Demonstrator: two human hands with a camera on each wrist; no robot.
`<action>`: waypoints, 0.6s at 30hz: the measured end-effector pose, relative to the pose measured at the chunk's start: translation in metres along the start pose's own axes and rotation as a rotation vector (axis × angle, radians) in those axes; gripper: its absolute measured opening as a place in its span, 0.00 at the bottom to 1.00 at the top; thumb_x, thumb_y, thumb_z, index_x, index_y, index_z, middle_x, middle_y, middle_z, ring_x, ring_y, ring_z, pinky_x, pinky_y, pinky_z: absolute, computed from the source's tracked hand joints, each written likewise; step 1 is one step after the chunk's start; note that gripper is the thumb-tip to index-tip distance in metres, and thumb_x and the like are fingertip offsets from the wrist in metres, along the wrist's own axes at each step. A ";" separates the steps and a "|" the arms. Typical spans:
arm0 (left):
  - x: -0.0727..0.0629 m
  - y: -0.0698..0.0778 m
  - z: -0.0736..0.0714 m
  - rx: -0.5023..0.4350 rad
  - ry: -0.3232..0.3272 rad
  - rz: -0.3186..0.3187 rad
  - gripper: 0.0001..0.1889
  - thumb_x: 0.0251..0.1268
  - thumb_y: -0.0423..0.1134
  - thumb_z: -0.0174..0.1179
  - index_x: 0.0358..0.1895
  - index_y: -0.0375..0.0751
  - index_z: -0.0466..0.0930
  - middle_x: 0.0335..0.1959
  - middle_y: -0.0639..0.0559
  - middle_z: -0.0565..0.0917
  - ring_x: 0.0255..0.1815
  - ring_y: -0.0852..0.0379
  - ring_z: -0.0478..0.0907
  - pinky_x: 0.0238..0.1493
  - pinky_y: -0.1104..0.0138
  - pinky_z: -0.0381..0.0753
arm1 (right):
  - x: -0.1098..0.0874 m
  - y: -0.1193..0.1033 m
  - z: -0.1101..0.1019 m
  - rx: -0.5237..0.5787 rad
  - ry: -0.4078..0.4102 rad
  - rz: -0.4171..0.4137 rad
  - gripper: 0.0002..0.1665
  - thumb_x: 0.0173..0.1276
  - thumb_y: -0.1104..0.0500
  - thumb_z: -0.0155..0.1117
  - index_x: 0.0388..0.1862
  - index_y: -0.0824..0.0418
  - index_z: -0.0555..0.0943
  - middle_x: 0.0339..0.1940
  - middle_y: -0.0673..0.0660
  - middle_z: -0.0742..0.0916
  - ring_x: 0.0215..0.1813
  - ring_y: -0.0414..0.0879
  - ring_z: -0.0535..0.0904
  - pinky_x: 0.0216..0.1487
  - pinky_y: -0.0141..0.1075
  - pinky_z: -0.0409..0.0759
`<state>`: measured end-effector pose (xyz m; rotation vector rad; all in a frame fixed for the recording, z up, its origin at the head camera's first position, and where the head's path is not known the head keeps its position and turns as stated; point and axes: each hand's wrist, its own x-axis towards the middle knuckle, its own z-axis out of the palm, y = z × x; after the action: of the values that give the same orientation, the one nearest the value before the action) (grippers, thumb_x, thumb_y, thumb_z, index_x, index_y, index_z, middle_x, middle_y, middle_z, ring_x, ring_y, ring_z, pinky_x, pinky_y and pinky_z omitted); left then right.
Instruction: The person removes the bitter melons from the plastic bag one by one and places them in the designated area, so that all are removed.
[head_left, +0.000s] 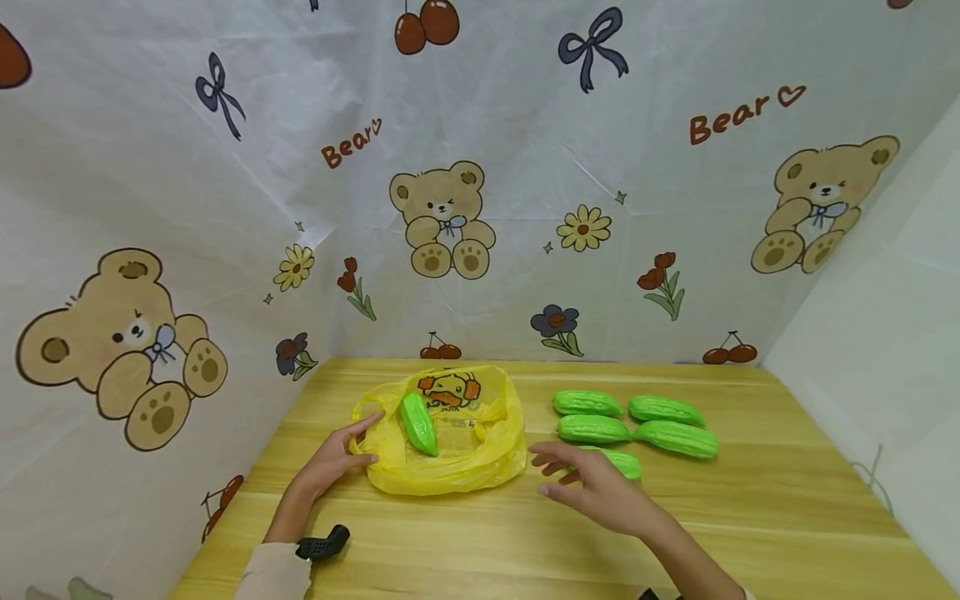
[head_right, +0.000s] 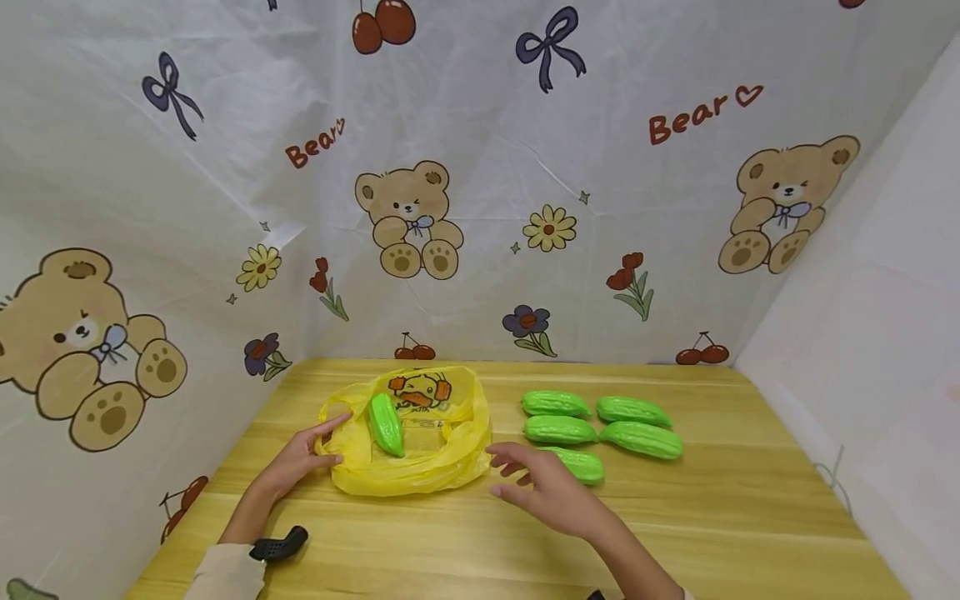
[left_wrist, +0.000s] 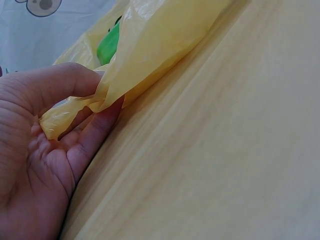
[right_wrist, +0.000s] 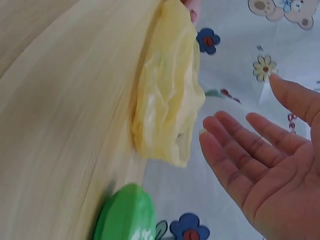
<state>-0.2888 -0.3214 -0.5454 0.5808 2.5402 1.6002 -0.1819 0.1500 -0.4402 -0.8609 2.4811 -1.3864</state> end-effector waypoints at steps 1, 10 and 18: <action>0.000 0.000 0.000 -0.002 -0.001 0.003 0.40 0.63 0.34 0.70 0.78 0.37 0.63 0.79 0.39 0.61 0.74 0.37 0.56 0.70 0.48 0.57 | 0.004 -0.002 0.004 0.000 0.000 -0.005 0.30 0.75 0.48 0.63 0.71 0.58 0.74 0.59 0.56 0.84 0.57 0.55 0.81 0.54 0.46 0.81; 0.005 0.001 -0.002 -0.027 -0.006 0.013 0.40 0.61 0.33 0.71 0.77 0.39 0.65 0.79 0.41 0.62 0.72 0.37 0.58 0.65 0.72 0.60 | 0.040 -0.019 0.023 -0.015 0.078 -0.065 0.31 0.74 0.51 0.65 0.72 0.58 0.74 0.61 0.63 0.83 0.58 0.61 0.81 0.55 0.55 0.80; 0.000 0.002 0.000 -0.009 0.007 -0.005 0.40 0.62 0.36 0.71 0.78 0.41 0.64 0.78 0.42 0.63 0.59 0.46 0.61 0.59 0.72 0.61 | 0.069 -0.021 0.041 0.025 0.142 -0.107 0.26 0.73 0.55 0.66 0.68 0.59 0.77 0.59 0.59 0.85 0.56 0.59 0.82 0.54 0.54 0.81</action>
<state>-0.2881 -0.3206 -0.5432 0.5680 2.5355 1.6145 -0.2130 0.0733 -0.4371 -0.9328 2.5491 -1.5614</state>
